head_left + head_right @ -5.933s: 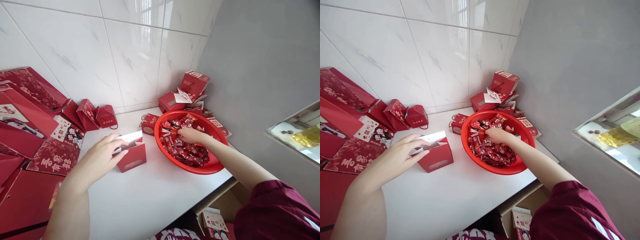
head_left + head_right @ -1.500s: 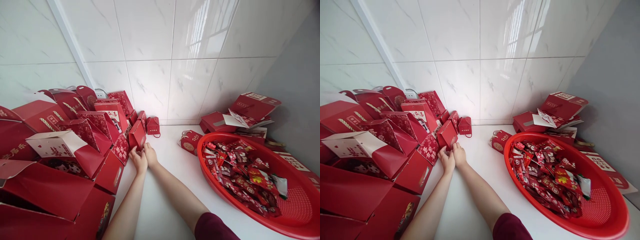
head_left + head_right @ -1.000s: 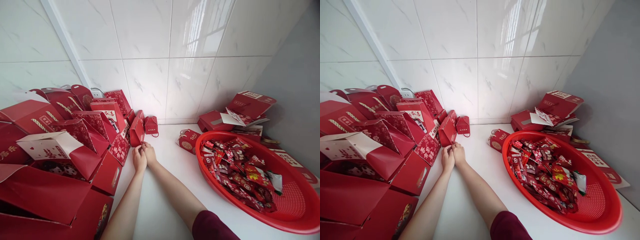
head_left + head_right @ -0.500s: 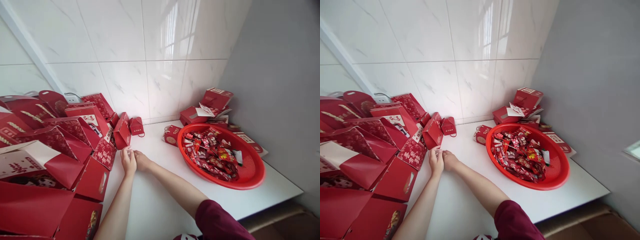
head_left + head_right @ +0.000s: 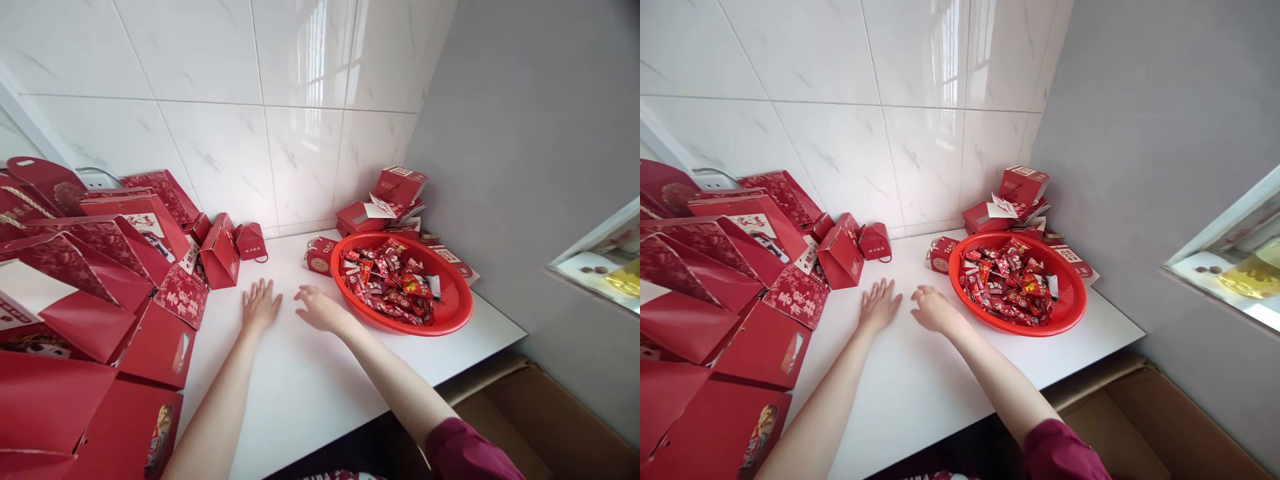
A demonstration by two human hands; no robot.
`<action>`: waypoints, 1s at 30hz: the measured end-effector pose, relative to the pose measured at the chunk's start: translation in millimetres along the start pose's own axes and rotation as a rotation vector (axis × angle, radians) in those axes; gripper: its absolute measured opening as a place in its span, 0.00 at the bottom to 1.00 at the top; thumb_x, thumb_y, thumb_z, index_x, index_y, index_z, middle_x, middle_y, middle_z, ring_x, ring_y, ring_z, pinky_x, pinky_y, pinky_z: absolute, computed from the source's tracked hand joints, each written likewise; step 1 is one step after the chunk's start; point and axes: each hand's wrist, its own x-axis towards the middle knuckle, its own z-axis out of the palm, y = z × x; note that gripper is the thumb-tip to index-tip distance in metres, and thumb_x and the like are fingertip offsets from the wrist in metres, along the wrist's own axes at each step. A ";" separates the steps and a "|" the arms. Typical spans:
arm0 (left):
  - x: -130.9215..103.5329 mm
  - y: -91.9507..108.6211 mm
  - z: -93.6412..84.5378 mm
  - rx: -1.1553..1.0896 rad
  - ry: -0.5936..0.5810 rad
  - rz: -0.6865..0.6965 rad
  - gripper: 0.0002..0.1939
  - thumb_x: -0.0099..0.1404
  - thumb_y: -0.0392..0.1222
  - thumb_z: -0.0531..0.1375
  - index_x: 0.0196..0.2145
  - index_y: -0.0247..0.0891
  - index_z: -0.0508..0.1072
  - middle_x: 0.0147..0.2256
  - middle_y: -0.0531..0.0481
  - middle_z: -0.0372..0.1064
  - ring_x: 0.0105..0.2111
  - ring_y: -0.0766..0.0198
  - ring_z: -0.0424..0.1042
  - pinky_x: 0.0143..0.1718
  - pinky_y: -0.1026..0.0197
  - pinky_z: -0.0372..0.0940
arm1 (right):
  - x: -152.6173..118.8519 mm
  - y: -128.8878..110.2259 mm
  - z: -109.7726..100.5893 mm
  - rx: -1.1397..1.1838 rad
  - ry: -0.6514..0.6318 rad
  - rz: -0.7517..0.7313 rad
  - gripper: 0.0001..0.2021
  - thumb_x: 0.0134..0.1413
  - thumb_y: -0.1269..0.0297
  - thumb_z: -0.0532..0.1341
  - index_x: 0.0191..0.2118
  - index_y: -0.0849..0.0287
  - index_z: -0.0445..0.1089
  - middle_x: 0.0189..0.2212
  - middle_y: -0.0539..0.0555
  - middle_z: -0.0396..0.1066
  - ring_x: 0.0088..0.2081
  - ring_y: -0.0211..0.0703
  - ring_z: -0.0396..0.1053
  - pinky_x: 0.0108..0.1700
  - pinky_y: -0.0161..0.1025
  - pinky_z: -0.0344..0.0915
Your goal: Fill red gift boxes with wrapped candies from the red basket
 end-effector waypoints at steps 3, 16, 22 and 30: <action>-7.0 0.1 -1.7 0.008 -0.010 0.001 0.29 0.66 0.54 0.54 0.62 0.40 0.64 0.67 0.39 0.48 0.69 0.43 0.43 0.66 0.36 0.33 | 48.4 -0.9 1.1 -0.075 0.158 0.087 0.19 0.57 0.75 0.58 0.55 0.66 0.69 0.65 0.68 0.55 0.66 0.58 0.52 0.65 0.57 0.49; -36.8 15.1 -21.2 -0.470 0.262 -0.061 0.24 0.66 0.47 0.56 0.58 0.40 0.65 0.62 0.38 0.59 0.61 0.50 0.62 0.61 0.45 0.58 | 64.1 -32.1 -16.5 -0.114 0.266 0.045 0.16 0.67 0.67 0.49 0.50 0.58 0.73 0.53 0.59 0.70 0.55 0.45 0.66 0.61 0.45 0.57; -59.8 23.1 -52.1 -0.741 0.467 -0.205 0.23 0.72 0.56 0.47 0.58 0.44 0.63 0.59 0.42 0.63 0.58 0.55 0.64 0.57 0.52 0.62 | 8.2 -21.0 -12.5 0.657 0.359 -0.176 0.17 0.66 0.54 0.54 0.37 0.57 0.76 0.38 0.55 0.74 0.43 0.44 0.72 0.49 0.39 0.66; -84.2 49.8 -67.7 -0.838 0.310 -0.077 0.25 0.70 0.58 0.51 0.57 0.43 0.67 0.59 0.44 0.64 0.61 0.54 0.62 0.61 0.51 0.58 | -11.5 -14.2 12.5 0.682 0.266 -0.286 0.16 0.66 0.51 0.54 0.46 0.54 0.73 0.52 0.59 0.68 0.60 0.50 0.61 0.60 0.50 0.60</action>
